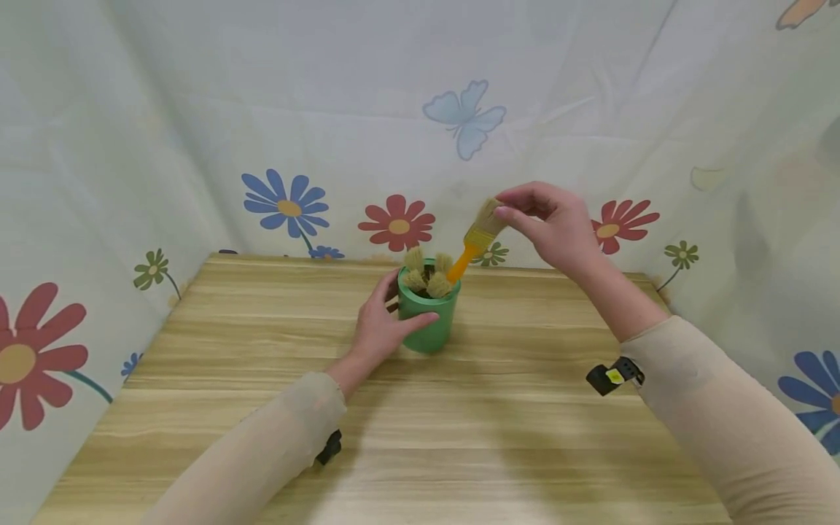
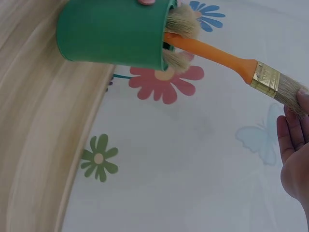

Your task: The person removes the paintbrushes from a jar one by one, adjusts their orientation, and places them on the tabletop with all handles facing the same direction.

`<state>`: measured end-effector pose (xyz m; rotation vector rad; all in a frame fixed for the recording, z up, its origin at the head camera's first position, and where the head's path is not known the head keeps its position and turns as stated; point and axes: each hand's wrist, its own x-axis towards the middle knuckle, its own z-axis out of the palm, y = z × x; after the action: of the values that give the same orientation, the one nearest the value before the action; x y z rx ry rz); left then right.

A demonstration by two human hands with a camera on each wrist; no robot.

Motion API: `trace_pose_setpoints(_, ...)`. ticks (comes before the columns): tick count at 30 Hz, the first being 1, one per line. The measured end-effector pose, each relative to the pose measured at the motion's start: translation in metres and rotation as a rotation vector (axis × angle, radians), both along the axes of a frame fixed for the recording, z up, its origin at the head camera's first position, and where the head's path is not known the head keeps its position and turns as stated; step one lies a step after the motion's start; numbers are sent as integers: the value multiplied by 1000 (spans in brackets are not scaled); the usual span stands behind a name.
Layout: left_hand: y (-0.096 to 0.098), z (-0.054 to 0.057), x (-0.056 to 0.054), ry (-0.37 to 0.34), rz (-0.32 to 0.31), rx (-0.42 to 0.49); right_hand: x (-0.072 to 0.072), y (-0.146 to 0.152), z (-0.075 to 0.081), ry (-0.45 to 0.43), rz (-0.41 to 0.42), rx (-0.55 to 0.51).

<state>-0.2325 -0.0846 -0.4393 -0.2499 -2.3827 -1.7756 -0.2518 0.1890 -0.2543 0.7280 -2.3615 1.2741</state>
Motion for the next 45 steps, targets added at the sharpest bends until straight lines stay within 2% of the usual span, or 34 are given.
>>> trace_pose_setpoints(8,0,1,0,-7,0,-13,4,19,23,-83,-52,-29)
trace_pose_setpoints(14,0,0,1,6,10,-21,3,32,23,-184,-61,58)
trace_pose_setpoints(21,0,-2,0,-7,3,-24,-5,37,1,-333,-17,139)
trace_pose_setpoints(28,1,1,1,-22,15,-31,-20,34,-28,-430,75,173)
trace_pose_setpoints(33,1,1,1,-21,14,-34,-29,33,-47,-493,113,188)
trace_pose_setpoints(45,-1,1,2,-23,-2,-19,-43,29,-84,-526,119,231)
